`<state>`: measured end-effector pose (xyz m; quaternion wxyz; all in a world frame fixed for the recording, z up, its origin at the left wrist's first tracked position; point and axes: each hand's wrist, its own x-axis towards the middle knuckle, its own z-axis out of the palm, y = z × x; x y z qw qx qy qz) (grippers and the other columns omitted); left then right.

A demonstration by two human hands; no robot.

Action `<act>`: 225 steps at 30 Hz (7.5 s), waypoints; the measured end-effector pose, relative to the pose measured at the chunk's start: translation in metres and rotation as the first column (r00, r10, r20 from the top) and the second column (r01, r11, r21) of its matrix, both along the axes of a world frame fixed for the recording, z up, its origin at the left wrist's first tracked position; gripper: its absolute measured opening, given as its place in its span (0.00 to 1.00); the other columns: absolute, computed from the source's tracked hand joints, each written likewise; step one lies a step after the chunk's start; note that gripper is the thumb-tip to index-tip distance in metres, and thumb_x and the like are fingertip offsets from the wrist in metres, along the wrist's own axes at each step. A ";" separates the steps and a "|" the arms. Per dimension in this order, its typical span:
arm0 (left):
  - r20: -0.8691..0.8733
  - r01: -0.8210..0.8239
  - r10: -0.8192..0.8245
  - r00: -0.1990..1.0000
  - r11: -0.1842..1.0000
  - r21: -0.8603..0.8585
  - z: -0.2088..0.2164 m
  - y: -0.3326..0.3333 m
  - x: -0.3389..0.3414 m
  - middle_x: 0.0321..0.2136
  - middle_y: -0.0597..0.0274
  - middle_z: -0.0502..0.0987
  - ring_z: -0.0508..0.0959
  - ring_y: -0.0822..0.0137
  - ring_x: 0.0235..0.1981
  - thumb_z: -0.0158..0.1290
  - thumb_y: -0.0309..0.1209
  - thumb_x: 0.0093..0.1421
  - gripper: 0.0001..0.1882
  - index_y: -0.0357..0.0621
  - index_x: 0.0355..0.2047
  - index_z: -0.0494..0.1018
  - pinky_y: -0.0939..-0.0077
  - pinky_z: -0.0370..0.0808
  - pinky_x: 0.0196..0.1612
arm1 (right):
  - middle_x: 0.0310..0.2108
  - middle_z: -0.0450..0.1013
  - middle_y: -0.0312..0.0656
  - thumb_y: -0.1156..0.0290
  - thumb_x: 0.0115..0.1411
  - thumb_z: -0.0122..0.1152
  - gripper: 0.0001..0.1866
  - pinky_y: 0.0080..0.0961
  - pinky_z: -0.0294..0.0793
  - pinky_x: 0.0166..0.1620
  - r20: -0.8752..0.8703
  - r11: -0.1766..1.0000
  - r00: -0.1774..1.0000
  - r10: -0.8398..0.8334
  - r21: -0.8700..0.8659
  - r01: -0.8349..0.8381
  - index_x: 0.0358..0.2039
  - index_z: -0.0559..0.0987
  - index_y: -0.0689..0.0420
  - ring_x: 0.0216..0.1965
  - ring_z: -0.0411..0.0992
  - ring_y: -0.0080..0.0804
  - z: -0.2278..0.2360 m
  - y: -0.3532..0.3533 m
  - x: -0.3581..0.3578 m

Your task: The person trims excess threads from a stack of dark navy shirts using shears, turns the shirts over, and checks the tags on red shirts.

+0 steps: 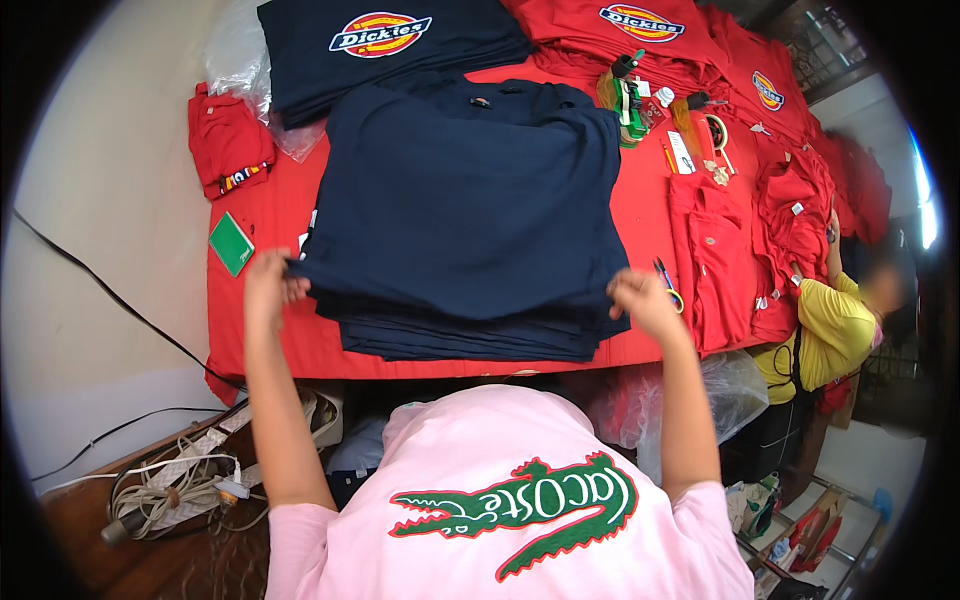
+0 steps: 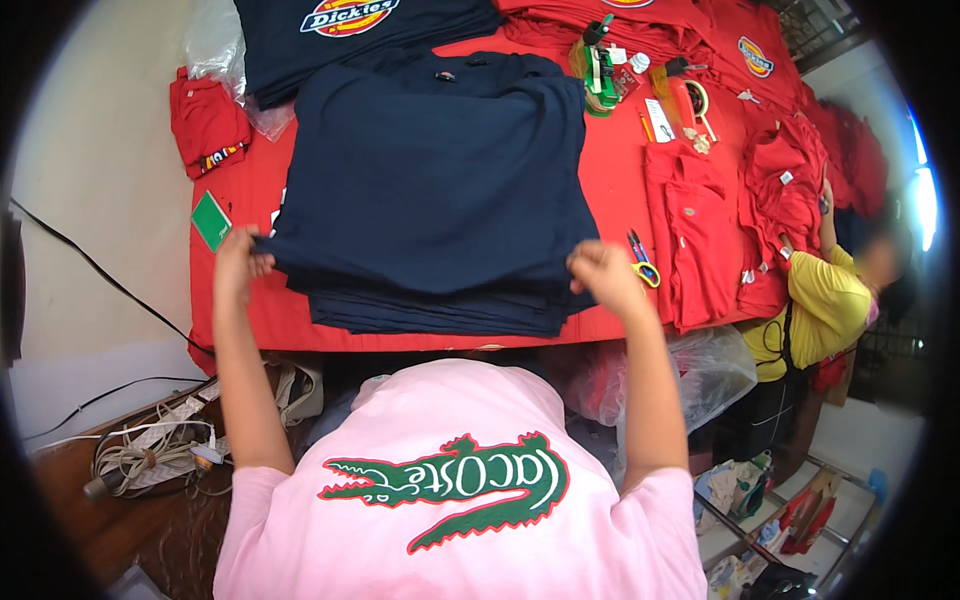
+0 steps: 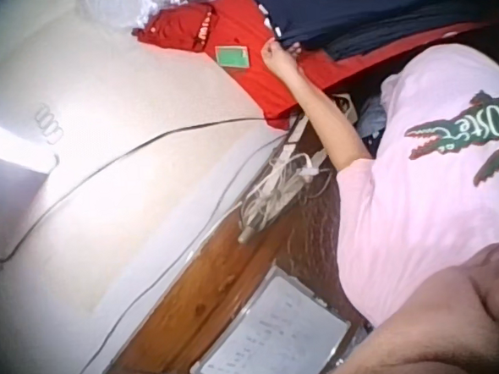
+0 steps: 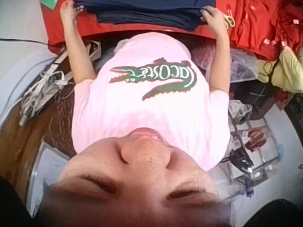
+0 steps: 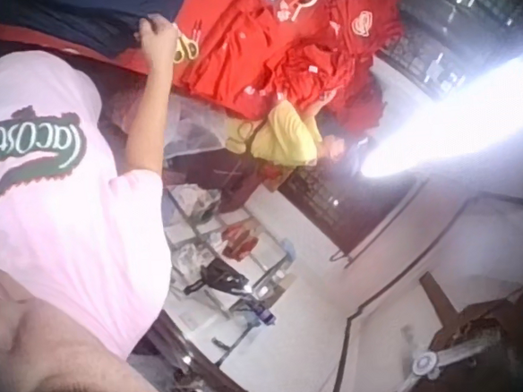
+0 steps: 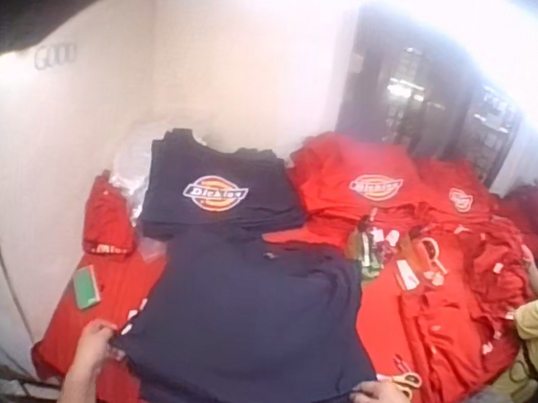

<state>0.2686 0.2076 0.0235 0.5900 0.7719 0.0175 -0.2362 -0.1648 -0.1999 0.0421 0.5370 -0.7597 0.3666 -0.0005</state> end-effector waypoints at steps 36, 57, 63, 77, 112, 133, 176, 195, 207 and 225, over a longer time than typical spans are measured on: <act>-0.465 0.284 -0.452 0.761 0.877 -0.388 -0.058 -0.097 -0.225 0.52 0.52 0.84 0.85 0.65 0.47 0.55 0.32 0.73 0.32 0.32 0.72 0.61 0.73 0.80 0.51 | 0.30 0.79 0.45 0.71 0.60 0.72 0.17 0.41 0.77 0.41 -0.081 0.657 0.840 -0.536 -0.666 0.355 0.48 0.80 0.58 0.34 0.80 0.44 -0.091 -0.043 -0.128; -0.294 -0.009 -0.108 0.950 0.929 -0.369 -0.056 -0.178 -0.362 0.49 0.57 0.84 0.81 0.67 0.53 0.50 0.25 0.72 0.19 0.40 0.62 0.77 0.75 0.76 0.57 | 0.37 0.79 0.46 0.71 0.57 0.74 0.16 0.38 0.77 0.38 -0.278 0.716 0.960 0.018 -0.667 -0.207 0.44 0.83 0.61 0.35 0.80 0.40 -0.059 -0.093 -0.126; -0.075 0.006 -0.029 0.997 0.955 -0.295 -0.072 -0.194 -0.387 0.59 0.58 0.72 0.78 0.69 0.54 0.57 0.20 0.67 0.24 0.41 0.63 0.76 0.77 0.76 0.55 | 0.32 0.77 0.38 0.68 0.61 0.71 0.16 0.19 0.69 0.30 -0.086 0.939 0.996 -0.020 0.341 0.048 0.43 0.85 0.67 0.28 0.73 0.22 -0.054 -0.120 -0.132; -0.304 -0.148 0.044 0.952 0.933 -0.329 -0.054 -0.198 -0.396 0.56 0.54 0.80 0.79 0.64 0.59 0.55 0.22 0.70 0.18 0.34 0.59 0.76 0.70 0.75 0.62 | 0.31 0.79 0.34 0.64 0.63 0.72 0.15 0.20 0.73 0.39 0.170 0.605 0.971 -0.167 0.796 -0.035 0.45 0.82 0.59 0.30 0.77 0.22 -0.051 -0.064 -0.098; 0.217 -0.065 0.182 0.959 0.887 -0.457 -0.029 -0.229 -0.345 0.62 0.60 0.63 0.79 0.72 0.48 0.56 0.06 0.59 0.41 0.38 0.72 0.62 0.79 0.82 0.50 | 0.22 0.74 0.39 0.63 0.51 0.76 0.20 0.37 0.74 0.35 0.051 0.760 0.791 0.610 -0.319 -0.566 0.43 0.82 0.56 0.29 0.75 0.37 -0.013 -0.036 -0.005; 0.143 -0.118 0.221 0.965 0.849 -0.515 -0.041 -0.214 -0.330 0.64 0.61 0.65 0.79 0.72 0.50 0.55 0.06 0.61 0.42 0.37 0.75 0.58 0.78 0.80 0.54 | 0.23 0.74 0.44 0.64 0.52 0.76 0.19 0.40 0.74 0.36 0.113 0.779 0.781 0.614 -0.248 -0.576 0.41 0.80 0.58 0.27 0.76 0.44 -0.023 -0.022 0.016; -0.137 -0.242 0.200 0.970 0.780 -0.577 -0.062 -0.172 -0.280 0.60 0.64 0.68 0.75 0.79 0.40 0.61 0.11 0.61 0.43 0.43 0.75 0.61 0.83 0.77 0.46 | 0.22 0.72 0.31 0.82 0.65 0.63 0.07 0.16 0.72 0.33 0.156 0.893 0.892 0.425 0.089 -0.441 0.43 0.77 0.63 0.25 0.72 0.18 -0.024 0.032 0.086; 0.095 -0.417 0.498 0.862 0.804 -0.424 -0.082 -0.065 -0.064 0.34 0.74 0.71 0.68 0.80 0.35 0.59 0.17 0.65 0.29 0.37 0.67 0.71 0.86 0.70 0.44 | 0.25 0.78 0.36 0.68 0.69 0.67 0.10 0.24 0.76 0.39 0.033 0.833 0.910 0.413 0.390 -0.392 0.39 0.84 0.63 0.28 0.76 0.24 -0.062 0.071 0.138; 0.234 -0.028 0.225 0.946 0.774 -0.632 0.010 -0.059 -0.070 0.67 0.53 0.63 0.79 0.66 0.53 0.61 0.08 0.57 0.63 0.58 0.80 0.35 0.70 0.84 0.54 | 0.23 0.73 0.42 0.69 0.54 0.75 0.12 0.34 0.73 0.37 0.119 0.830 0.824 0.554 -0.154 -0.536 0.33 0.83 0.63 0.27 0.73 0.36 -0.014 0.115 0.200; 0.197 -0.067 0.261 0.945 0.745 -0.664 0.018 -0.056 -0.083 0.63 0.59 0.66 0.76 0.73 0.47 0.61 0.08 0.58 0.50 0.43 0.77 0.52 0.77 0.81 0.53 | 0.38 0.72 0.48 0.86 0.45 0.65 0.26 0.44 0.75 0.42 -0.114 0.747 0.934 0.339 -0.571 -0.341 0.47 0.74 0.62 0.37 0.74 0.49 -0.054 0.071 0.064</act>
